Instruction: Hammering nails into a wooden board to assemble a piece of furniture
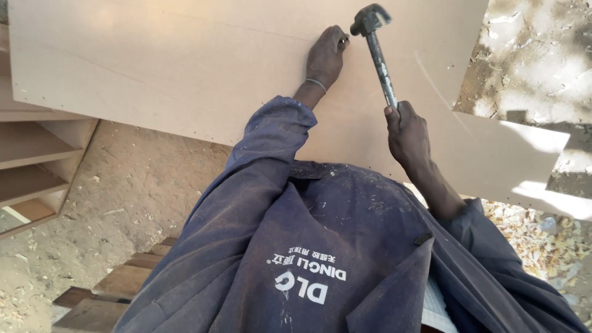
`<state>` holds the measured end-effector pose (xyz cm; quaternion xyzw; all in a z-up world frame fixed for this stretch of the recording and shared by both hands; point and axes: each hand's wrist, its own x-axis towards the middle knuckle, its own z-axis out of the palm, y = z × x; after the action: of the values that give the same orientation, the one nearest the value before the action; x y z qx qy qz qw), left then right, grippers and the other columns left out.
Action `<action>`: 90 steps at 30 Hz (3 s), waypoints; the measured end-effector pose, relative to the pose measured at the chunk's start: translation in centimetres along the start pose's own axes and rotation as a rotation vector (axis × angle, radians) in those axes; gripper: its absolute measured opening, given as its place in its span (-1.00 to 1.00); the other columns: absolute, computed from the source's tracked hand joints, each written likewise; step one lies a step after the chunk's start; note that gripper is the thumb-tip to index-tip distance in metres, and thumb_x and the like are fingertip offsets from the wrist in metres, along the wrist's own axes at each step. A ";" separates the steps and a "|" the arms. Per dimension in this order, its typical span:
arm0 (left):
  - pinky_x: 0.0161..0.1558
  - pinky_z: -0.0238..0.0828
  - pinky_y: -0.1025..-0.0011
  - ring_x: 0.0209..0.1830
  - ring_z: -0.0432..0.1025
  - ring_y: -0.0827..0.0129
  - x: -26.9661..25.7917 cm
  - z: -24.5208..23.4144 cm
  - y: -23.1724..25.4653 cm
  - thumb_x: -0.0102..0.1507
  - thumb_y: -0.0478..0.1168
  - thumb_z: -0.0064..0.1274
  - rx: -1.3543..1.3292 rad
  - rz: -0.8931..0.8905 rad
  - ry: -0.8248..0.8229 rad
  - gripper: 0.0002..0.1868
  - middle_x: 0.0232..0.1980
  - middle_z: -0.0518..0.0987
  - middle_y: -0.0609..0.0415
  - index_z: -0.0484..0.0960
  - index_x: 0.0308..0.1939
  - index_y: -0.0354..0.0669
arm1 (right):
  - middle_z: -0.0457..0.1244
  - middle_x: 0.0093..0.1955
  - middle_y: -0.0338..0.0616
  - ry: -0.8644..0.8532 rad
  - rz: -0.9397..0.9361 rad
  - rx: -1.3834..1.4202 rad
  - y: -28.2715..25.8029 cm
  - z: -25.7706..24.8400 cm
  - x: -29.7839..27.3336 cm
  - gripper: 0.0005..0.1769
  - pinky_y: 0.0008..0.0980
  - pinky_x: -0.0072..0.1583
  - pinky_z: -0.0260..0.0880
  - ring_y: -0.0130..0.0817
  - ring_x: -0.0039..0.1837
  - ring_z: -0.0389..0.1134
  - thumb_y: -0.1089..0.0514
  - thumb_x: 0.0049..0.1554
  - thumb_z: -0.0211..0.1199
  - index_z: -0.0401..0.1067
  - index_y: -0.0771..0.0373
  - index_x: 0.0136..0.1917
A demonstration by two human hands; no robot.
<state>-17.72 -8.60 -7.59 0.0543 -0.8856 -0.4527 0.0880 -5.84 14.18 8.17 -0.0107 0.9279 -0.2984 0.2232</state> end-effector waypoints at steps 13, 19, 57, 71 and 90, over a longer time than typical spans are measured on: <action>-0.20 0.54 0.23 -0.21 0.55 0.23 -1.0 0.2 -5.1 0.47 -0.11 -0.16 0.189 -0.031 0.294 -0.66 -0.09 0.54 0.19 0.51 0.32 0.19 | 0.24 -0.25 0.27 0.064 -0.004 0.034 0.9 1.7 2.2 -0.61 0.20 -0.22 0.05 0.29 -0.28 0.21 -0.11 0.39 -0.19 0.14 0.27 -0.01; -0.21 0.50 0.26 -0.25 0.51 0.24 -2.1 1.4 -5.1 0.48 -0.12 -0.17 0.217 -0.116 0.253 -0.63 -0.09 0.52 0.20 0.43 0.38 0.21 | 0.19 -0.27 -0.26 0.244 -0.185 0.320 -5.3 -3.9 -1.7 -0.35 -0.34 -0.32 0.13 -0.43 -0.32 0.17 -0.49 0.33 -0.20 0.23 0.13 -0.08; -0.12 0.39 0.15 -0.17 0.57 0.10 -5.5 -3.6 -0.8 0.33 -0.03 -0.19 -0.179 -0.284 0.315 -0.77 -0.21 0.68 0.12 0.49 -0.14 -0.03 | 0.23 -0.29 0.27 0.136 -0.166 -0.175 2.5 3.4 2.4 -0.52 0.24 -0.32 0.08 0.40 -0.32 0.21 -0.13 0.47 -0.09 0.21 0.34 -0.04; -0.52 0.22 0.60 -0.53 0.36 0.65 -14.4 -6.8 -0.7 0.32 -0.04 0.00 -0.729 -0.564 0.375 -0.82 -0.43 0.71 0.11 0.57 -0.33 0.06 | 0.32 -0.28 0.21 0.165 -0.057 -0.073 4.3 2.7 4.4 -0.57 0.20 -0.16 0.35 0.29 -0.14 0.43 -0.16 0.43 -0.06 0.31 0.24 0.02; -0.55 0.28 0.68 -0.43 0.62 0.42 -30.5 -9.2 0.7 0.36 -0.07 0.04 -0.792 -0.856 0.241 -0.78 -0.39 0.66 0.01 0.62 -0.19 -0.14 | 0.21 -0.34 0.26 0.135 -0.213 0.023 4.8 2.8 1.2 -0.53 0.08 -0.24 0.21 0.21 -0.26 0.34 -0.17 0.47 -0.20 0.21 0.30 0.09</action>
<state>13.97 -10.14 -4.96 0.4206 -0.5325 -0.7344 0.0112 -5.23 16.33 2.95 -0.0865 0.9310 -0.3309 0.1274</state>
